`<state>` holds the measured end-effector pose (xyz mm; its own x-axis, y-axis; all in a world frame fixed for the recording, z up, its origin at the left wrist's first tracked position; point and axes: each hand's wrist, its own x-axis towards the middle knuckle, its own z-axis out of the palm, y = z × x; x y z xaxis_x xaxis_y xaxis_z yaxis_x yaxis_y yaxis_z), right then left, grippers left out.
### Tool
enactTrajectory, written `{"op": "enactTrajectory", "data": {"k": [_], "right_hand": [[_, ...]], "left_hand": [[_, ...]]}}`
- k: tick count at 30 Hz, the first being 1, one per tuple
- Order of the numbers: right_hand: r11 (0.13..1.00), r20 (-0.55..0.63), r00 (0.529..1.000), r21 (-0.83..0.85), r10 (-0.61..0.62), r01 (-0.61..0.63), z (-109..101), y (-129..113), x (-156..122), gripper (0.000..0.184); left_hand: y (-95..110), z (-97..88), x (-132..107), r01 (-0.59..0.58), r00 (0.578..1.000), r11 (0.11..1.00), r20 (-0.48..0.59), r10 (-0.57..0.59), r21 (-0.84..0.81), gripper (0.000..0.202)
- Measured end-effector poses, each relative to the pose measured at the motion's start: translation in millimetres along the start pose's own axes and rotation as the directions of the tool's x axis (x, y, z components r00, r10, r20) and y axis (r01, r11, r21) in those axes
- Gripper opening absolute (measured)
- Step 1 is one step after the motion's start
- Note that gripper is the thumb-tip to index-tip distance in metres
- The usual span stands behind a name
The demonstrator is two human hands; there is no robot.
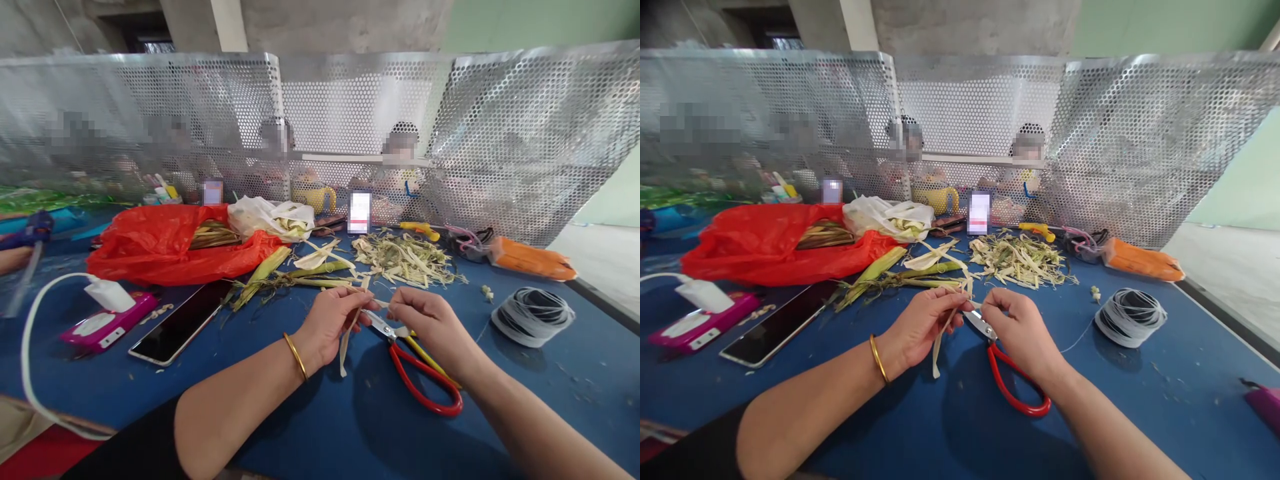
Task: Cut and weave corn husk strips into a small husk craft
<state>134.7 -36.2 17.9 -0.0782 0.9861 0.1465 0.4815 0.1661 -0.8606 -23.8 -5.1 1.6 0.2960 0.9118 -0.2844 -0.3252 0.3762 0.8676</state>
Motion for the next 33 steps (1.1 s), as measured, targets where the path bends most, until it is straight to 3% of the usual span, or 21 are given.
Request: {"op": "enactTrajectory", "data": {"k": [8,21,23,25,27,28,30,33], "right_hand": [[0.994,0.014,0.997,0.083,0.074,-0.075,-4,-3,2,0.023],[0.98,0.182,0.982,0.178,0.055,-0.088,-10,-8,0,0.022],[0.991,0.097,0.994,0.117,0.053,-0.064,-12,-6,2,0.027],[1.0,-0.094,0.996,0.006,0.001,0.0,-14,-1,6,0.029],[0.989,-0.251,0.961,-0.119,-0.118,0.091,-14,4,8,0.024],[0.977,-0.272,0.946,-0.162,-0.176,0.135,-14,6,9,0.022],[0.964,-0.199,0.953,-0.183,-0.229,0.194,-10,7,9,0.019],[0.993,-0.002,0.994,-0.041,-0.107,0.107,-1,5,6,0.022]], "left_hand": [[3,-2.5,0,0.067,0.994,0.997,0.085,-0.063,-0.044,0.019],[3,-0.3,1,0.033,0.999,0.999,0.01,-0.033,0.038,0.008],[4,-1.5,1,0.052,0.998,0.998,0.038,-0.053,0.04,0.011],[4,-2.3,0,0.07,0.993,0.996,0.091,-0.075,0.063,0.018],[4,-2.2,-2,0.064,0.985,0.991,0.15,-0.082,0.116,0.021],[3,-1.7,-3,0.054,0.981,0.987,0.178,-0.081,0.149,0.02],[2,-0.1,-6,0.034,0.97,0.975,0.227,-0.084,0.219,0.017],[-1,2.6,-9,0.028,0.956,0.952,0.27,-0.115,0.304,0.012]]}}
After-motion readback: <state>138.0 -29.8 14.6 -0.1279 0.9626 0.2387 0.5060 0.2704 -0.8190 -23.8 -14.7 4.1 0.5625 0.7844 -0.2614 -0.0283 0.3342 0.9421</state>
